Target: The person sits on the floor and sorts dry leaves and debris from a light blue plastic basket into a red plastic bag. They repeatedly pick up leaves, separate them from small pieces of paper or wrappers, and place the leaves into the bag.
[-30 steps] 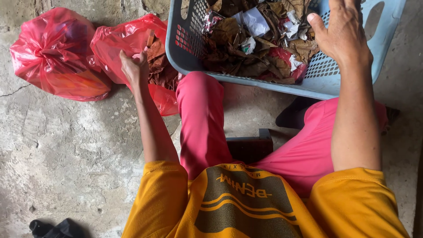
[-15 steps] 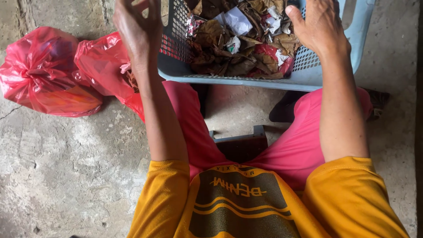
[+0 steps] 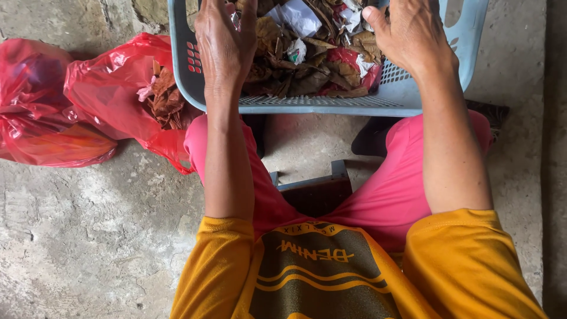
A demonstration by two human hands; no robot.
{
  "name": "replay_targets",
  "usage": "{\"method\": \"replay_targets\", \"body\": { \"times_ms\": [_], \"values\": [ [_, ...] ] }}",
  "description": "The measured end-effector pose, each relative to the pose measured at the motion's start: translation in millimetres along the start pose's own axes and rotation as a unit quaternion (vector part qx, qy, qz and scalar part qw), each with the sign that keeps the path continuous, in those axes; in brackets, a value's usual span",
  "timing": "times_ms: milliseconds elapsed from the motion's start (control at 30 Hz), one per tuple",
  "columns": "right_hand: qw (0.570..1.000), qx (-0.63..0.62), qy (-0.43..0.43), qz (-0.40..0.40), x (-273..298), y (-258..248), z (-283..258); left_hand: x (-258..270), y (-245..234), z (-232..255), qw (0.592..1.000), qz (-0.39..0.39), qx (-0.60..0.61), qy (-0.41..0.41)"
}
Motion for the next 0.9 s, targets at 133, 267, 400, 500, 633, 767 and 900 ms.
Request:
{"method": "replay_targets", "body": {
  "times_ms": [133, 267, 400, 500, 633, 767, 900],
  "values": [
    [0.999, -0.002, 0.018, -0.033, 6.2, -1.0, -10.8, 1.8, 8.3, 0.2, 0.999, -0.034, 0.015, -0.023],
    [0.998, 0.008, 0.006, -0.056, 8.7, 2.7, -18.0, -0.2, 8.2, 2.3, 0.999, -0.032, -0.013, 0.026],
    [0.999, 0.011, -0.003, -0.053, 10.9, 4.5, -24.2, -2.0, 6.3, 4.5, 0.999, -0.043, -0.010, 0.021],
    [0.998, 0.033, -0.045, -0.027, 13.3, 4.1, -29.8, 2.3, 9.5, -0.5, 0.998, -0.049, -0.026, -0.009],
    [0.996, 0.060, -0.058, -0.024, 12.5, 8.2, -36.6, 6.2, 12.8, -7.1, 0.998, -0.037, -0.042, 0.007],
    [0.988, 0.050, 0.012, -0.148, 1.0, 37.0, -29.1, 8.2, 13.0, -7.4, 1.000, -0.018, -0.019, 0.012],
    [0.965, 0.057, 0.063, -0.248, -8.4, 70.4, -23.5, 13.5, 22.3, -17.7, 0.999, -0.020, -0.015, -0.044]
  ]
}}
Point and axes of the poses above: each hand's wrist, its own x-axis away from the middle knuckle, its own y-axis out of the palm, z = x × y, the point moved 7 cm from there along -x, towards the middle knuckle, and after that the axes turned 15 degrees about y, right-handed, at the moved point
